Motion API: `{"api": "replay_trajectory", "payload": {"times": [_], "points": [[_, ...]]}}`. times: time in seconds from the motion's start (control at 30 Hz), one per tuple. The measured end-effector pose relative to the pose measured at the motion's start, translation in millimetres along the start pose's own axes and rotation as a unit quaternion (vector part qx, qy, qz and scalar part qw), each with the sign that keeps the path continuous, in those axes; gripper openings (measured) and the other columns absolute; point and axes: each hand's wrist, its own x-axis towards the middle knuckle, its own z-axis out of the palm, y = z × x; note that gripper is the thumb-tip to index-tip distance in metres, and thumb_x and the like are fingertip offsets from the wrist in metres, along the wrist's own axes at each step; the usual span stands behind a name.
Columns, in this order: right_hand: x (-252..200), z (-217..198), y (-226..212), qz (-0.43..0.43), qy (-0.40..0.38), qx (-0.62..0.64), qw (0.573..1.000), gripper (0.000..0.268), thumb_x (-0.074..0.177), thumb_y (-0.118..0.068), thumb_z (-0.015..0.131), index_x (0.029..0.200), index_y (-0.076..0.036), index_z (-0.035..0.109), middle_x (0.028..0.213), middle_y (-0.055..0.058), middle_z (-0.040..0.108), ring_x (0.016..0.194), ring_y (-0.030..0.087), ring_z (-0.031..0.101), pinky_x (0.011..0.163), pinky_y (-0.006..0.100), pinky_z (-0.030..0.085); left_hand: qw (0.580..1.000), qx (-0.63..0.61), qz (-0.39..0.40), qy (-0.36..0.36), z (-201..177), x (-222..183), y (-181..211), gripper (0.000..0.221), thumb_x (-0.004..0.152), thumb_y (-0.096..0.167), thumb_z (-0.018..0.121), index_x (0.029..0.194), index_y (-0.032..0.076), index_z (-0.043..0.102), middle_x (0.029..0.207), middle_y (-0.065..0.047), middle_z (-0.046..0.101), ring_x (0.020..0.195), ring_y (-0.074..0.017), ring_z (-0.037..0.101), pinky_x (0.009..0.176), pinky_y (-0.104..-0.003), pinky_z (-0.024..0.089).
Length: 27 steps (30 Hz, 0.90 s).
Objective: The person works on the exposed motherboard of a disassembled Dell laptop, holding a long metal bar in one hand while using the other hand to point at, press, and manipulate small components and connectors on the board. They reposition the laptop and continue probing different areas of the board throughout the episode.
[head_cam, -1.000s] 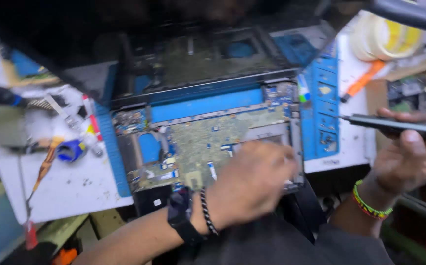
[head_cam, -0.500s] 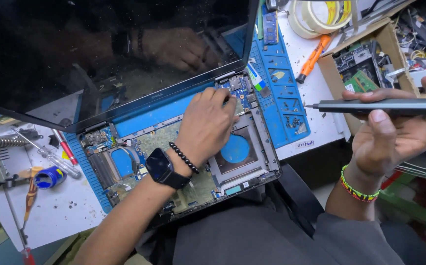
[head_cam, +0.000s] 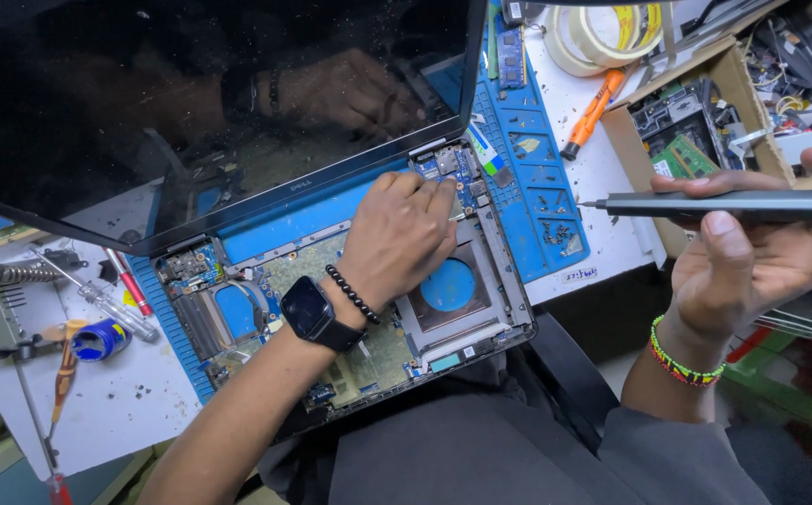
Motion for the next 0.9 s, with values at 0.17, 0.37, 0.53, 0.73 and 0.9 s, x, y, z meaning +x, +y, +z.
{"api": "replay_trajectory", "payload": {"times": [0.17, 0.37, 0.53, 0.73, 0.9], "points": [[0.4, -2.2, 1.4, -0.007, -0.009, -0.005, 1.000, 0.051, 0.106, 0.007, 0.040, 0.154, -0.002, 0.027, 0.106, 0.037, 0.047, 0.095, 0.049, 0.057, 0.104, 0.072, 0.064, 0.999, -0.038, -0.013, -0.005, 2.6, -0.4, -3.2, 0.042, 0.091, 0.033, 0.071, 0.120, 0.002, 0.068, 0.087, -0.007, 0.071, 0.083, -0.0237, 0.057, 0.073, -0.040, 0.046], [-0.2, 4.8, -2.5, 0.012, 0.008, 0.009, 1.000, 0.049, 0.105, 0.002, 0.045, 0.151, -0.005, 0.029, 0.106, 0.033, 0.048, 0.097, 0.041, 0.055, 0.103, 0.069, 0.065, 1.000, 0.004, -0.030, 0.000, -4.8, 6.7, 8.4, 0.044, 0.086, 0.027, 0.071, 0.124, 0.004, 0.066, 0.098, -0.007, 0.067, 0.090, -0.0258, 0.058, 0.071, -0.038, 0.045], [-1.6, 3.8, -5.4, 0.010, 0.002, 0.001, 1.000, 0.051, 0.106, 0.004, 0.044, 0.153, -0.006, 0.029, 0.105, 0.033, 0.049, 0.098, 0.042, 0.056, 0.106, 0.069, 0.065, 0.999, -0.021, -0.025, -0.007, 10.9, 7.3, 9.7, 0.055, 0.095, 0.040, 0.071, 0.132, 0.001, 0.063, 0.108, -0.009, 0.069, 0.095, -0.0265, 0.059, 0.074, -0.039, 0.046], [-1.8, 5.3, -8.1, 0.006, 0.007, -0.006, 1.000, 0.051, 0.104, 0.003, 0.044, 0.152, -0.006, 0.029, 0.106, 0.033, 0.050, 0.097, 0.043, 0.057, 0.106, 0.070, 0.065, 0.998, -0.061, -0.012, 0.029, 17.3, 11.4, 8.9, 0.037, 0.092, 0.022, 0.067, 0.121, -0.001, 0.066, 0.093, -0.011, 0.067, 0.088, -0.0274, 0.055, 0.073, -0.041, 0.047], [-2.5, 2.5, -7.9, 0.003, 0.000, -0.009, 1.000, 0.051, 0.105, 0.004, 0.043, 0.153, -0.006, 0.028, 0.107, 0.033, 0.050, 0.098, 0.043, 0.057, 0.107, 0.070, 0.064, 0.995, -0.093, -0.012, 0.026, 20.0, 10.8, 6.6, 0.040, 0.091, 0.023, 0.069, 0.122, -0.002, 0.065, 0.093, -0.012, 0.071, 0.086, -0.0273, 0.055, 0.075, -0.041, 0.047]]}}
